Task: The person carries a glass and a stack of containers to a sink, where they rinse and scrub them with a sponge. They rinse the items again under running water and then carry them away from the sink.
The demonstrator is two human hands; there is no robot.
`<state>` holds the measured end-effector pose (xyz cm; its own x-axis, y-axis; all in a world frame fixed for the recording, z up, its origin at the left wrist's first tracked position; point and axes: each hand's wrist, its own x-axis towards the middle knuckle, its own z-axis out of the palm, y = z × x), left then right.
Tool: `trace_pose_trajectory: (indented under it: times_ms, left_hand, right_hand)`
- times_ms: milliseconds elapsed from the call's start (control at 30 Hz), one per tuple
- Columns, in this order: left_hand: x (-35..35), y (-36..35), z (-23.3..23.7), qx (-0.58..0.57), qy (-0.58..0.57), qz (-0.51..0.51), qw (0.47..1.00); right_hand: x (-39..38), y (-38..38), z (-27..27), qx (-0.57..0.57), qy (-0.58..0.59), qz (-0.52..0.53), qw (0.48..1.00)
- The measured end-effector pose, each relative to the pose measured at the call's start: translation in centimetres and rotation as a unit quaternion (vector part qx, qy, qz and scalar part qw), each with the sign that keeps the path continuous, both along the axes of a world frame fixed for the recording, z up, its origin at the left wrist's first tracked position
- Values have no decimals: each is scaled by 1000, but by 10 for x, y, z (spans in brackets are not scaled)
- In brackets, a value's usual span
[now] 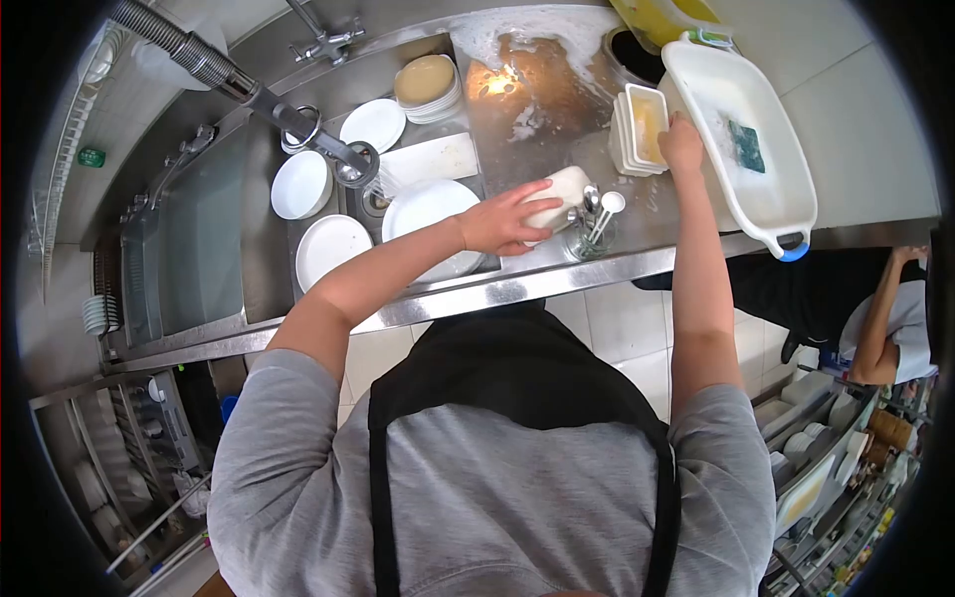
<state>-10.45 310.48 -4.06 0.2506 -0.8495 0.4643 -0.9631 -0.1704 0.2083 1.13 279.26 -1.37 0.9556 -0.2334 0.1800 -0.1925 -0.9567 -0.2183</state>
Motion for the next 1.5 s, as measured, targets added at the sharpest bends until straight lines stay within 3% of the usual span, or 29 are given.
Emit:
trace_pose_trajectory:
  times_ms: [167, 267, 333, 367, 400, 467, 500, 533, 567, 600, 633, 667, 733, 800, 867, 1000, 1067, 1133, 1167, 1200, 1233, 1267, 1300, 1333, 1400, 1433, 1467, 1500]
  left_hand:
    - [-13, 2, -1, -20, 62, -18, 998]
    - [-13, 7, 1, -33, 57, -11, 998]
    - [-21, 16, 14, -106, 154, 71, 980]
    - [-25, 23, 16, -175, 141, 150, 963]
    - [-26, 35, 10, -173, 139, 161, 962]
    - [-27, 73, -19, -284, 381, 336, 813]
    - [-25, 99, -46, -340, 493, 371, 710]
    - [-24, 126, -69, -388, 592, 392, 587]
    - [-25, 146, -73, -404, 613, 432, 524]
    - [-25, 164, -76, -418, 630, 469, 456]
    - [-22, 182, -79, -428, 657, 465, 410]
    - [-19, 190, -73, -430, 654, 469, 409]
    - [-15, 203, -59, -473, 708, 396, 342]
    - [-8, 220, -63, -463, 730, 350, 362]
    - [-1, 231, -80, -391, 758, 313, 417]
    - [2, 230, -87, -353, 762, 347, 418]
    - [3, 232, -112, -342, 759, 344, 434]
    - [5, 222, -107, -328, 757, 339, 452]
    - [6, 214, -104, -329, 739, 387, 444]
    - [6, 208, -99, -329, 718, 433, 434]
    - [10, 213, -119, -327, 719, 432, 435]
    - [14, 220, -144, -247, 625, 423, 608]
    - [17, 225, -161, -157, 501, 396, 753]
    - [15, 218, -139, -157, 502, 396, 753]
    - [10, 203, -101, -78, 417, 494, 759]
    - [8, 205, -107, -78, 417, 495, 758]
    - [6, 210, -115, -85, 346, 492, 794]
    - [3, 215, -119, -90, 273, 486, 825]
  right_hand:
    - [8, 5, 24, -12, 26, 16, 999]
    - [7, 32, 72, 2, -1, 47, 999]
    - [11, 68, 96, 10, -22, 90, 996]
    - [13, 92, 105, -8, -17, 138, 990]
    - [15, 119, 109, -24, -12, 185, 982]
    - [11, 178, 96, -46, 38, 299, 952]
    - [17, 209, 72, -76, 58, 349, 932]
    - [15, 237, 32, 4, 14, 361, 933]
    - [6, 268, 19, -92, 89, 401, 907]
    - [-1, 289, -3, -66, 71, 452, 887]
    - [-8, 310, -22, -44, 92, 470, 877]
    - [-14, 328, -36, -22, 112, 487, 866]
    - [-25, 352, -47, 31, 145, 477, 867]
    - [-29, 369, -60, 84, 182, 462, 864]
    - [-27, 372, -74, 101, 184, 477, 853]
    - [-28, 377, -88, 149, 151, 462, 861]
    - [-28, 389, -100, 289, 199, 451, 821]
    - [-36, 397, -103, 359, 199, 450, 793]
    - [-40, 398, -104, 425, 197, 451, 759]
    - [-42, 394, -100, 425, 196, 448, 761]
    - [-43, 391, -92, 477, 204, 454, 724]
    - [-45, 389, -84, 528, 212, 458, 683]
    - [-42, 389, -86, 528, 212, 457, 684]
    - [-36, 389, -91, 506, 197, 473, 694]
    - [-30, 386, -91, 483, 182, 489, 703]
    - [-27, 386, -86, 398, 153, 497, 756]
    - [-26, 386, -81, 309, 122, 499, 800]
    - [-29, 386, -72, 311, 123, 500, 799]
